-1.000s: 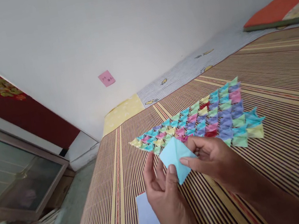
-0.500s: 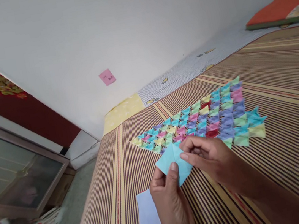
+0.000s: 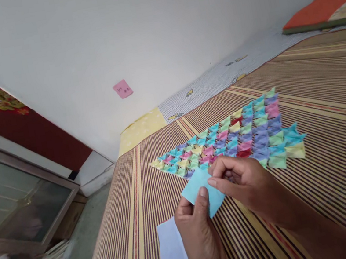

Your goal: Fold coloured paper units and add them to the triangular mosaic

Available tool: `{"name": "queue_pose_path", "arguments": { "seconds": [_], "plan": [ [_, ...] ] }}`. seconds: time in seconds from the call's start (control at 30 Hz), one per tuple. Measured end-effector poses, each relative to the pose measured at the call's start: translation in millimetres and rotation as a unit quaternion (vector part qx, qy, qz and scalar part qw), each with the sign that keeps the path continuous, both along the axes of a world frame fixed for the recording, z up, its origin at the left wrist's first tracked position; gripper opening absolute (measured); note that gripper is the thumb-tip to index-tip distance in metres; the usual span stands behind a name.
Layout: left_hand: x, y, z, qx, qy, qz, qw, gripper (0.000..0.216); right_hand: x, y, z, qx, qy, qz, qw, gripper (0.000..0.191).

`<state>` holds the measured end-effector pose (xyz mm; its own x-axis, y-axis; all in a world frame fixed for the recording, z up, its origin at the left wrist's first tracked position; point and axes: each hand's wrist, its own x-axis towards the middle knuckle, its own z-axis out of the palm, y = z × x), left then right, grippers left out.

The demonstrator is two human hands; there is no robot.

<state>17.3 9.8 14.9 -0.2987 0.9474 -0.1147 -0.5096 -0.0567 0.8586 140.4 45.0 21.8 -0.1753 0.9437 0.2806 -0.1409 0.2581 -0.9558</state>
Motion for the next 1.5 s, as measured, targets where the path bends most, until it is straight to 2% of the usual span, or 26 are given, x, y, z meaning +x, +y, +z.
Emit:
{"name": "queue_pose_path", "arguments": {
  "seconds": [0.07, 0.13, 0.23, 0.33, 0.57, 0.7, 0.77, 0.87, 0.97, 1.07, 1.33, 1.5],
  "plan": [
    [0.4, 0.0, 1.1, 0.002, -0.005, -0.004, 1.0, 0.042, -0.7, 0.4, -0.6, -0.019, 0.02, -0.001, 1.0, 0.014],
    [1.0, 0.0, 2.2, 0.005, -0.003, -0.01, 1.0, 0.038, -1.1, 0.5, -1.4, -0.031, 0.035, 0.005, 0.999, 0.016],
    [1.7, -0.3, 2.6, 0.006, 0.017, -0.02, 1.0, 0.034, -0.6, -0.1, -2.3, -0.034, 0.033, 0.04, 0.998, 0.013],
    [1.1, -1.3, 0.6, 0.003, 0.043, -0.035, 0.998, 0.035, 0.2, -1.1, -2.6, -0.031, 0.028, 0.047, 0.998, 0.022],
    [-2.9, -4.7, -1.2, 0.01, 0.148, -0.096, 0.984, 0.028, 3.3, -0.3, 2.9, -0.016, 0.025, 0.006, 1.0, 0.029],
    [-2.1, -5.8, 4.2, 0.011, 0.206, -0.136, 0.969, 0.018, 11.7, 2.2, 9.0, -0.023, 0.042, -0.062, 0.997, 0.028],
    [-1.5, -5.7, 5.9, 0.014, 0.216, -0.15, 0.965, 0.024, 16.1, 3.2, 11.2, -0.026, 0.053, -0.091, 0.994, 0.027],
    [-1.2, -4.8, 5.5, 0.017, 0.185, -0.171, 0.968, 0.015, 18.9, 3.5, 12.8, -0.024, 0.052, -0.089, 0.994, 0.027],
    [-0.9, -4.0, 2.2, 0.024, 0.128, -0.158, 0.979, 0.036, 16.7, 2.1, 12.4, -0.017, 0.024, -0.043, 0.999, 0.026],
    [0.5, -3.5, -0.8, 0.024, 0.114, -0.137, 0.984, 0.032, 14.0, 0.5, 10.7, 0.011, -0.015, -0.023, 1.0, 0.025],
    [-4.6, 0.6, -5.1, 0.006, 0.125, -0.122, 0.985, 0.017, 13.6, 0.7, 11.6, 0.078, -0.092, -0.052, 0.991, 0.022],
    [-6.6, 0.7, -8.2, -0.004, 0.102, -0.125, 0.987, 0.029, 7.9, 0.4, 11.3, 0.136, -0.102, -0.068, 0.983, 0.021]
  ]
}}
